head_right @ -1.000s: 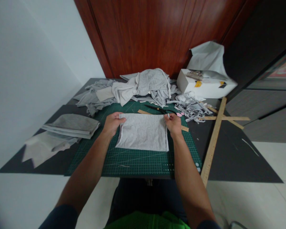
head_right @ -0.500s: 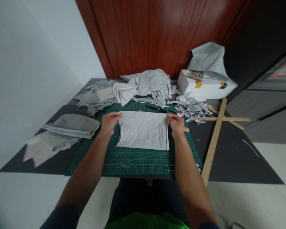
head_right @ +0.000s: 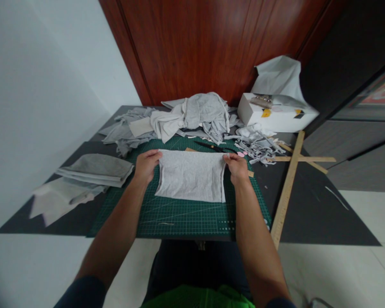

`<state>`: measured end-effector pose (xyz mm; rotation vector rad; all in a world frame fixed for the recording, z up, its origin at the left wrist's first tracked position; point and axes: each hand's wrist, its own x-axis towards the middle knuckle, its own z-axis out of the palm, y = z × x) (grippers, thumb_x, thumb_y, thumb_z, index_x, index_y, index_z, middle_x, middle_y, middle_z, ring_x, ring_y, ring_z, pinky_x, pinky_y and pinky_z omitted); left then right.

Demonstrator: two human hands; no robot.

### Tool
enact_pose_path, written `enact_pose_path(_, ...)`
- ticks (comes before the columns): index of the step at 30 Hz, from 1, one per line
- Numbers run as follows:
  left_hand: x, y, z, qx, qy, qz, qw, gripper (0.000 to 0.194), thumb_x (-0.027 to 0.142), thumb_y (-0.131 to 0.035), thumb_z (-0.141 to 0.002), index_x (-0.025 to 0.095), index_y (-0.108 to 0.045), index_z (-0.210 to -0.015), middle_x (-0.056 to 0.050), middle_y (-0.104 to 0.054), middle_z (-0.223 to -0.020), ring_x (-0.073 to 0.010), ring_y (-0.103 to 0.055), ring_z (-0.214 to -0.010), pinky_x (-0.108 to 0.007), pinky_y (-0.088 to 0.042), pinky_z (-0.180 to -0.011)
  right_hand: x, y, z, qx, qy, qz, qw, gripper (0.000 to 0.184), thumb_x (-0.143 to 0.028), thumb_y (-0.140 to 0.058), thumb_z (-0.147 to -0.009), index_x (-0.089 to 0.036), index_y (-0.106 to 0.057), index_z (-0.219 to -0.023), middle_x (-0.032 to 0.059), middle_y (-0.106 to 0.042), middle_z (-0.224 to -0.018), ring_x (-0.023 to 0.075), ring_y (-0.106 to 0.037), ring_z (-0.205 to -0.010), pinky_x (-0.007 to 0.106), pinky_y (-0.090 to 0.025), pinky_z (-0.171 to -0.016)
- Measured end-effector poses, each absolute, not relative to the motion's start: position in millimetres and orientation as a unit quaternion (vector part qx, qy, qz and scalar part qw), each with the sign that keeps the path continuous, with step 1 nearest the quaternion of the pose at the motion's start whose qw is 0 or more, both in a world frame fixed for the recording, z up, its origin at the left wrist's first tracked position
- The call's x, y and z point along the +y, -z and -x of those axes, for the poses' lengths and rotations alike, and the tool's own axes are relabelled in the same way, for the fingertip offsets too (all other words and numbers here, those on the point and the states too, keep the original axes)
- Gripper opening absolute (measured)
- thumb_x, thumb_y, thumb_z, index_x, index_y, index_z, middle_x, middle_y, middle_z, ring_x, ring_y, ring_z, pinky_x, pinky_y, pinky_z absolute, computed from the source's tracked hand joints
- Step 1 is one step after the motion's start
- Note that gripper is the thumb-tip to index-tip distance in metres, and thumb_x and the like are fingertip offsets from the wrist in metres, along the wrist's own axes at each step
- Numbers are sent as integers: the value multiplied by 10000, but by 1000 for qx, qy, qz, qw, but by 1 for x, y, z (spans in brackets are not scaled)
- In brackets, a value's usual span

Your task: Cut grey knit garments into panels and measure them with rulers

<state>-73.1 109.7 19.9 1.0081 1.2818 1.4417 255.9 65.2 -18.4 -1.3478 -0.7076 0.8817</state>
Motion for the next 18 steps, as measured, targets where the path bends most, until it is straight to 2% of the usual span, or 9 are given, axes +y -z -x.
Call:
enact_pose_path(6,111,-20,74,523,-596,-412,450,172,288,-783,-636,168,-719,-741,18,-654,-681,-114,-541,-622,-216,-378,-556,62,12,-255,-320,-417,550,650,400,-424,-894,-515,-206,-675,-769,-3,-661,-709,166,-590,-675,329,-493,-652)
enact_pose_path(12,107,-23,71,527,-574,-438,449,146,281,-707,-662,187,-621,-733,44,-574,-662,-98,-502,-589,-192,-344,-526,60,7,-248,-328,-443,515,657,442,-465,-883,-600,-227,-642,-885,-73,-573,-665,109,-483,-567,251,-389,-559)
enact_pose_path(15,105,-26,70,532,-561,-433,464,151,275,-678,-629,191,-595,-723,56,-529,-634,-97,-487,-555,-184,-326,-498,63,10,-242,-334,-397,566,641,388,-512,-795,-695,-231,-605,-885,-82,-531,-664,114,-459,-582,238,-350,-562)
enact_pose_path(18,105,-29,70,540,-553,-398,494,194,272,-666,-582,201,-572,-736,65,-515,-615,-99,-483,-515,-184,-319,-478,66,14,-236,-381,-282,643,601,277,-492,-645,-843,-223,-605,-898,-57,-542,-695,140,-492,-660,251,-385,-629)
